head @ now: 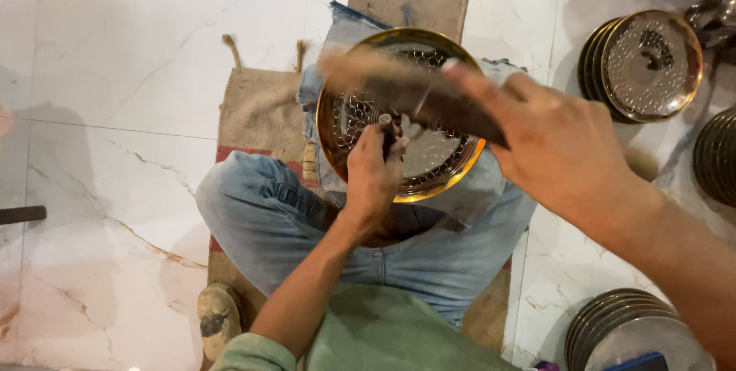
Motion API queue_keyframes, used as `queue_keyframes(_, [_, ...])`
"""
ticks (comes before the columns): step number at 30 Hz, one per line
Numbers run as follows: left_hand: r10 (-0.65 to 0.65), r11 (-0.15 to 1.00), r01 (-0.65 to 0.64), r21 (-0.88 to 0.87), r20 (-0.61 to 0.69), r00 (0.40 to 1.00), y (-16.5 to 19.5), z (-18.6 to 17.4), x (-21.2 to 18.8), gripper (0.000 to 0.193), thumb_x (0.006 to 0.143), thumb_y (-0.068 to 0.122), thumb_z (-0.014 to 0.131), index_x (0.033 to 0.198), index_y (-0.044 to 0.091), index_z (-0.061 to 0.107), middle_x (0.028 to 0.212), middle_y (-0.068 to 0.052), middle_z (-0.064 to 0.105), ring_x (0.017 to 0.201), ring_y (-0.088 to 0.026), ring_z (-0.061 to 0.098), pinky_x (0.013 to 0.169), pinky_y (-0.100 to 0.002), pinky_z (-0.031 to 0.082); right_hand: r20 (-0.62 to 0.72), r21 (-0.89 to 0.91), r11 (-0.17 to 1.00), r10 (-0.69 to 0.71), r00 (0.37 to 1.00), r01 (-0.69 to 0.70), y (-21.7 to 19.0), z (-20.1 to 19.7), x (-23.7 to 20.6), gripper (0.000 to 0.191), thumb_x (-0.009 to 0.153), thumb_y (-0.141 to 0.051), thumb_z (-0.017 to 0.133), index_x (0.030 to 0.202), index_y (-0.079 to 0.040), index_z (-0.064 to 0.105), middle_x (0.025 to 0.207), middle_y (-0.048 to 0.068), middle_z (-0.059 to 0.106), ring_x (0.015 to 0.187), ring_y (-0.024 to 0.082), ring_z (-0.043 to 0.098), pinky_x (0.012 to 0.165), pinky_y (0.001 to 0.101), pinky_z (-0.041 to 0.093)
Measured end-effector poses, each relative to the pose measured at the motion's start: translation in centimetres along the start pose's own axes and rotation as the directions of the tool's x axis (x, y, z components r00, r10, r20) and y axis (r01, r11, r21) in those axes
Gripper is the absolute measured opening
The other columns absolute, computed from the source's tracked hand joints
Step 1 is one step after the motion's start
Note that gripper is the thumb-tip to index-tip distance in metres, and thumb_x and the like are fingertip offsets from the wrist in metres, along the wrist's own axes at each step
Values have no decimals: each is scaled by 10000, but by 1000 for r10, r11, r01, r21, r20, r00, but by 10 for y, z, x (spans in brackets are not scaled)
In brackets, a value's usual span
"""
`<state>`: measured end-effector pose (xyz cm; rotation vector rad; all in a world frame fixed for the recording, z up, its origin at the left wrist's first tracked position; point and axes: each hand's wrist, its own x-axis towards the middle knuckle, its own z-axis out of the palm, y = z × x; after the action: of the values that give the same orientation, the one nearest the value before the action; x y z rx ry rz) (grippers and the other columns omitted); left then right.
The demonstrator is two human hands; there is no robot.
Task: The person sits on the floor with a decorative metal plate on their lap, holds a punch against the plate surface, and repeatedly strikes the punch with a wooden mallet to emboss a pattern. Near the end they set the finished plate aside and pick up another plate.
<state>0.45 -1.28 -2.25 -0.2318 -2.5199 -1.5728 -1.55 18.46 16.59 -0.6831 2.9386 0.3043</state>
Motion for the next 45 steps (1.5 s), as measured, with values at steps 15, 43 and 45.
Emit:
queue_keyframes(15, [91, 995, -98, -4, 397, 913, -3, -9, 26, 275, 934, 85, 683, 1193, 15, 624, 1033, -182, 673, 920, -395, 676, 768, -468, 532, 69, 180, 933, 303, 950, -311, 13, 68, -55, 797, 851, -204, 749, 1539, -365, 380, 985, 103, 682, 813, 333, 726, 662, 479, 592])
queue_keyframes(43, [-222, 975, 222, 8, 87, 971, -7, -13, 8, 248, 1006, 73, 678, 1211, 4, 556, 959, -177, 714, 842, -336, 730, 731, -439, 545, 141, 50, 986, 150, 979, -159, -13, 1, 1, 857, 890, -163, 709, 1651, -336, 355, 1017, 92, 661, 772, 291, 720, 665, 422, 602])
queue_keyframes(45, [-202, 978, 200, -53, -31, 979, -3, -8, -5, 226, 998, 41, 659, 1194, 7, 552, 954, -192, 707, 849, -353, 717, 755, -441, 551, 72, 6, 997, 76, 994, -77, -21, -8, 4, 883, 850, -169, 697, 1648, -329, 354, 1007, 91, 650, 753, 275, 708, 672, 408, 601])
